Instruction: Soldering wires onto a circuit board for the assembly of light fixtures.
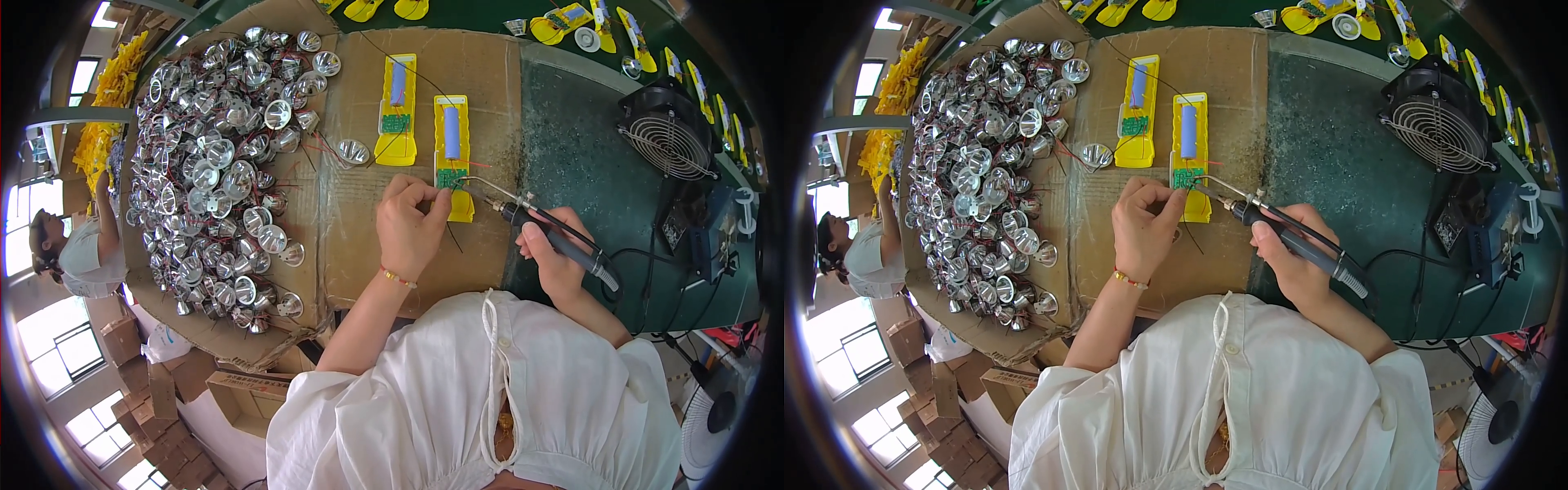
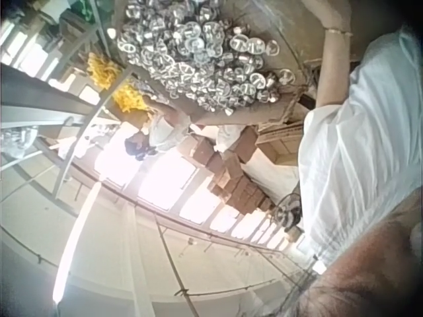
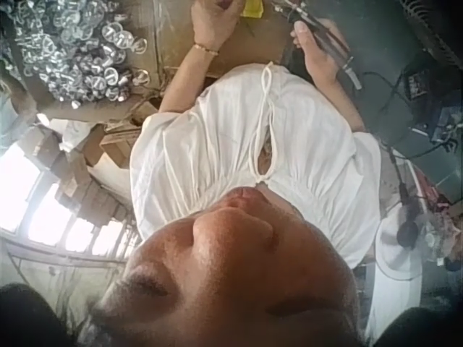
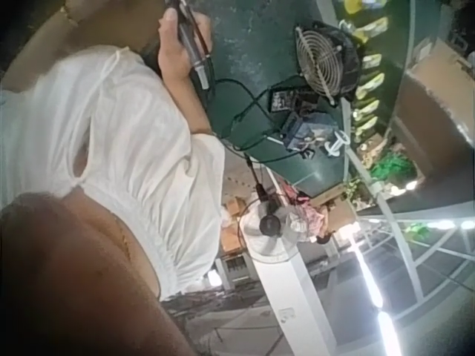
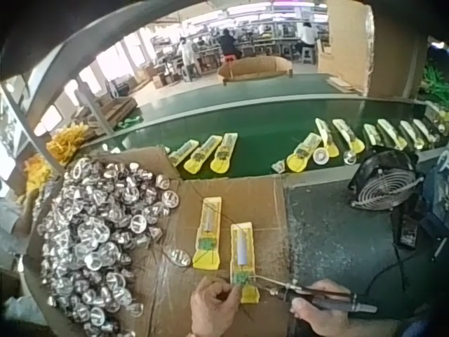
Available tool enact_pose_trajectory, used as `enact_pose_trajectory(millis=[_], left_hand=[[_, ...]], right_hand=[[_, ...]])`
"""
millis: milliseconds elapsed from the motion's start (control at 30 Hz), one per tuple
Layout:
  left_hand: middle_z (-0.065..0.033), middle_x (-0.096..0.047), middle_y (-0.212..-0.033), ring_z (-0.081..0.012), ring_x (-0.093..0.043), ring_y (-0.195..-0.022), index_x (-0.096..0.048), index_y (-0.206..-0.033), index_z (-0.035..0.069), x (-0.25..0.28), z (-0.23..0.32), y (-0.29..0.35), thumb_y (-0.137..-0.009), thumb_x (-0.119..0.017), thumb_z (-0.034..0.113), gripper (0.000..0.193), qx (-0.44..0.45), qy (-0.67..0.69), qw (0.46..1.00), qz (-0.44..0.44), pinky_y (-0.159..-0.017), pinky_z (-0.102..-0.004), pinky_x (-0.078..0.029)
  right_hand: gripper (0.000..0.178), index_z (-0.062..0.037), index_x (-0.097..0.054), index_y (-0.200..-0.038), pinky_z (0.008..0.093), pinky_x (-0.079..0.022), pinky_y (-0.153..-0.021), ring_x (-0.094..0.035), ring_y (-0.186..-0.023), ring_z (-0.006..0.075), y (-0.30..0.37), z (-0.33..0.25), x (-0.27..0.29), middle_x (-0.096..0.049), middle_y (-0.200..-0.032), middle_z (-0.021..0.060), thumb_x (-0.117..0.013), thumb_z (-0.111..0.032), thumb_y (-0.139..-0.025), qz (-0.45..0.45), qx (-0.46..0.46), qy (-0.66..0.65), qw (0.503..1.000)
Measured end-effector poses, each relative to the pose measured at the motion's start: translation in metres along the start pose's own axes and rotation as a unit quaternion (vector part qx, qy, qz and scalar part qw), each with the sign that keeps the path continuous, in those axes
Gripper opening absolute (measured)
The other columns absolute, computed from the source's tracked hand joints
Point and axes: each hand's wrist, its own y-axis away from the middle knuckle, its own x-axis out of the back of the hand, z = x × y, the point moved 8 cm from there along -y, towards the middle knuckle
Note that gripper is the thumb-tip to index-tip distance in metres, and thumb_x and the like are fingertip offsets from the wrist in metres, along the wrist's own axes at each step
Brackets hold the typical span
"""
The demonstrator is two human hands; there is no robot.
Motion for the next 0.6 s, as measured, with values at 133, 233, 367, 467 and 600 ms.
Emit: enact_pose_trajectory(millis=[133,233,367,467,600], left_hand=[[-0.0086,-0.056,-0.071,-0.0206,-0.055,-0.058,-0.063,-0.068,0.000,0.003,0.004,-0.002,-0.070,-0.068,0.010,0.012,-0.013,-0.009,1.000,-0.001,-0.053,-0.0303,-0.043],[-0.0088,-0.056,-0.073,-0.0208,-0.055,-0.059,-0.064,-0.067,-0.001,0.003,0.008,-0.005,-0.068,-0.066,0.008,0.009,-0.022,-0.011,0.999,-0.029,-0.054,-0.0303,-0.043],[-0.0055,-0.053,-0.075,-0.0132,-0.051,-0.062,-0.061,-0.069,-0.004,-0.001,0.004,-0.006,-0.070,-0.065,0.006,0.011,-0.004,-0.011,0.998,-0.066,-0.056,-0.0255,-0.039],[-0.0057,-0.053,-0.075,-0.0131,-0.050,-0.062,-0.061,-0.068,-0.004,-0.001,0.003,-0.006,-0.070,-0.064,0.006,0.011,-0.009,-0.009,0.998,-0.063,-0.055,-0.0253,-0.039],[-0.0057,-0.053,-0.075,-0.0125,-0.050,-0.061,-0.060,-0.068,-0.005,-0.002,0.003,-0.006,-0.070,-0.064,0.005,0.010,-0.010,0.002,0.998,-0.060,-0.055,-0.0251,-0.039]], right_hand=[[0.017,0.0015,-0.054,-0.087,0.0215,-0.046,-0.051,-0.056,-0.057,0.0090,-0.002,0.000,-0.003,-0.061,-0.068,0.0087,-0.064,-0.010,-0.080,-0.002,-0.018,-0.016,1.000],[0.016,0.0012,-0.054,-0.087,0.0218,-0.047,-0.051,-0.057,-0.058,0.0092,-0.004,0.003,-0.004,-0.061,-0.069,0.0086,-0.064,-0.009,-0.080,0.000,-0.035,-0.032,0.999],[0.015,0.0010,-0.054,-0.087,0.0219,-0.048,-0.051,-0.057,-0.059,0.0094,-0.006,0.004,-0.007,-0.061,-0.070,0.0082,-0.063,-0.009,-0.080,0.004,-0.055,-0.049,0.997],[0.015,0.0009,-0.054,-0.088,0.0214,-0.048,-0.052,-0.058,-0.059,0.0092,-0.007,0.011,-0.009,-0.060,-0.070,0.0080,-0.063,-0.009,-0.080,-0.005,-0.068,-0.043,0.997],[0.015,0.0008,-0.054,-0.088,0.0211,-0.048,-0.052,-0.058,-0.059,0.0090,-0.008,0.009,-0.008,-0.060,-0.070,0.0080,-0.063,-0.009,-0.081,-0.010,-0.067,-0.043,0.997]])
